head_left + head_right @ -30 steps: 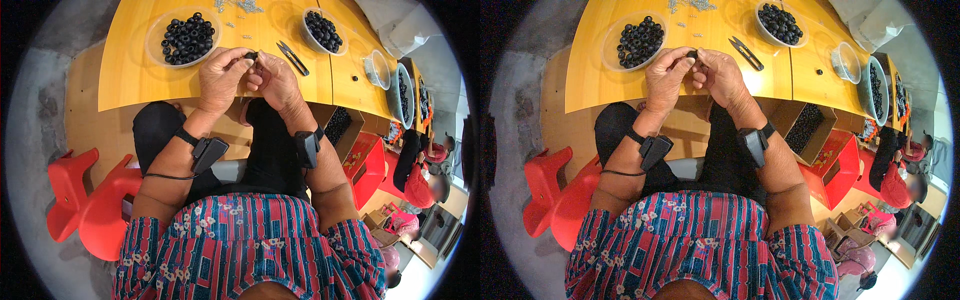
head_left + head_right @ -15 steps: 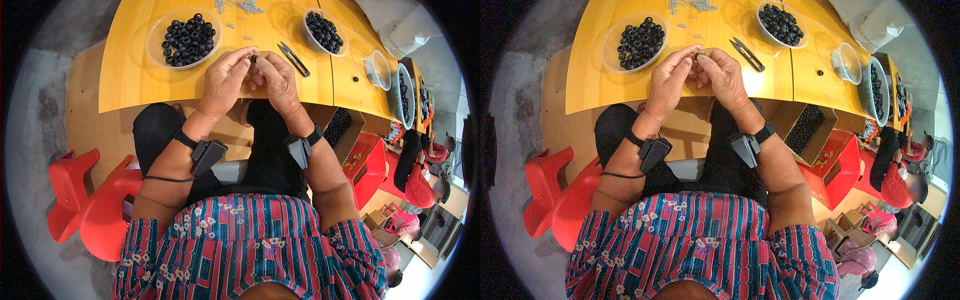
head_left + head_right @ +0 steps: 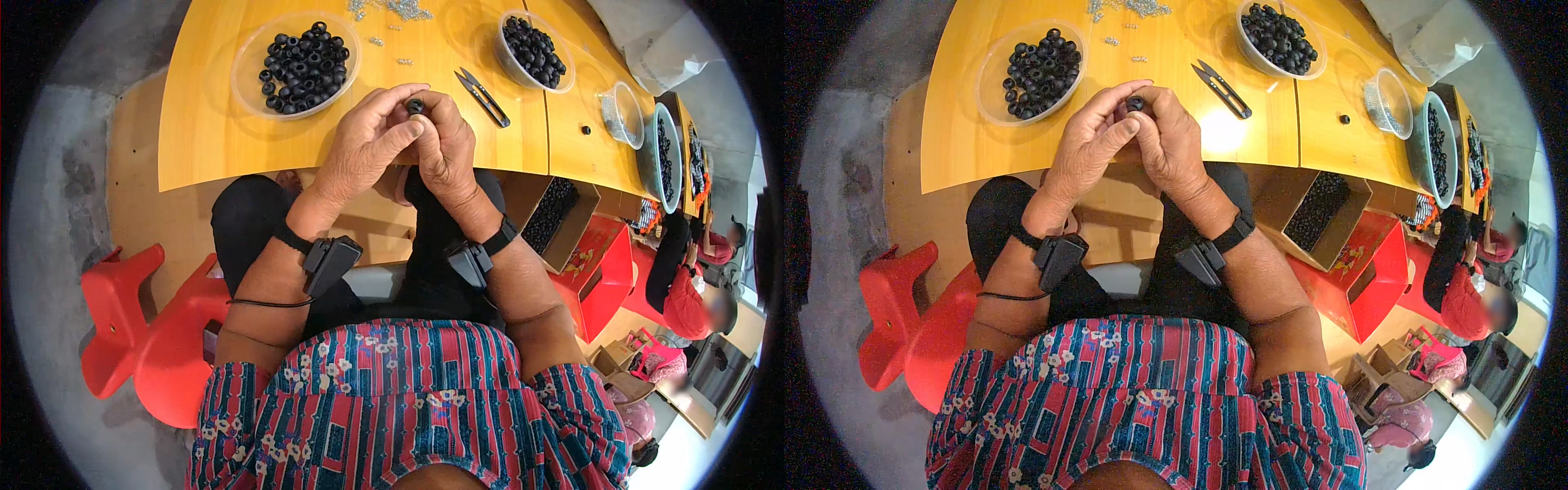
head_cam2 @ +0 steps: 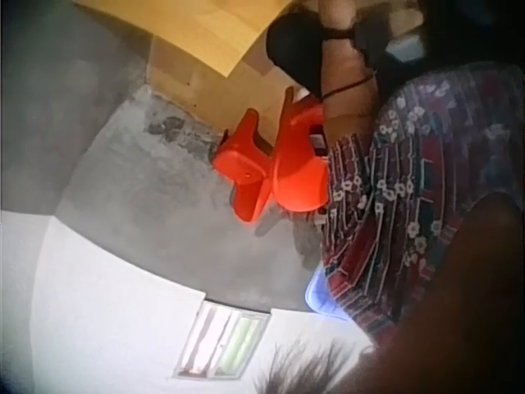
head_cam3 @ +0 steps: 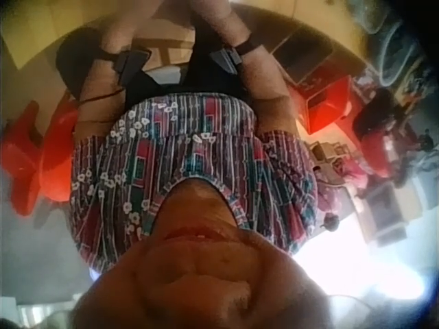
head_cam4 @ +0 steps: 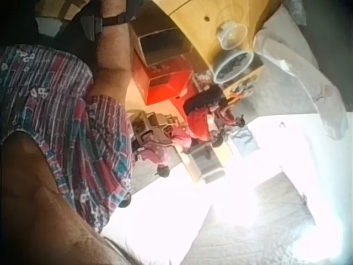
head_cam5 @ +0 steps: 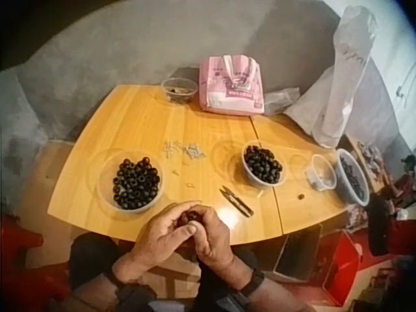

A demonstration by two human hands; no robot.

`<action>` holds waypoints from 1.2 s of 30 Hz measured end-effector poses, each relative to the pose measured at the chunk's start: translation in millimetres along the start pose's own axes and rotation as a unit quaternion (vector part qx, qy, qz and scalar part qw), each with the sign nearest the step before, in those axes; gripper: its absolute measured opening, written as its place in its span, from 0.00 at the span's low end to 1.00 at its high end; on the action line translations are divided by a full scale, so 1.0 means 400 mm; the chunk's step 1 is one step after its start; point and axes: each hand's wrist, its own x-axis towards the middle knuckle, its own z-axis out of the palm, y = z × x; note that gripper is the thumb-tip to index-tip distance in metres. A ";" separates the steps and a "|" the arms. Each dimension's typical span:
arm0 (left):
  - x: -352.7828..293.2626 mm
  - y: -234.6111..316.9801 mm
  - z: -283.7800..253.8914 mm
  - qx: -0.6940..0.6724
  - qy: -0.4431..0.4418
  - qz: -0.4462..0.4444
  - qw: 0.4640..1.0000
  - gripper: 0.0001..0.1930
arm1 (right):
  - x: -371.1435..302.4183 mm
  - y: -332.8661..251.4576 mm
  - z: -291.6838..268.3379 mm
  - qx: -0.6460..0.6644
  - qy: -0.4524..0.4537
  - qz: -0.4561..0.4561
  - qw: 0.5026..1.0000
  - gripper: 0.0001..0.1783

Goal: The person assembles plastic components by taking small parts from dishes and inserting small pins into black plastic pieces by hand.

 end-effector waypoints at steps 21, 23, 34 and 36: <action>-0.027 0.040 -0.008 -0.065 -0.020 -0.026 0.997 0.18 | -0.014 -0.047 -0.004 0.001 -0.017 -0.014 1.000 0.12; -0.025 0.032 -0.008 -0.066 -0.018 -0.026 0.997 0.18 | -0.013 -0.045 -0.004 0.008 -0.018 -0.008 1.000 0.12; -0.016 0.031 -0.017 -0.142 0.015 -0.122 0.982 0.19 | -0.008 -0.047 -0.011 0.074 -0.071 0.018 0.995 0.12; -0.005 0.022 -0.024 -0.133 0.024 -0.141 0.981 0.17 | 0.002 -0.044 -0.013 0.034 -0.054 -0.005 0.998 0.11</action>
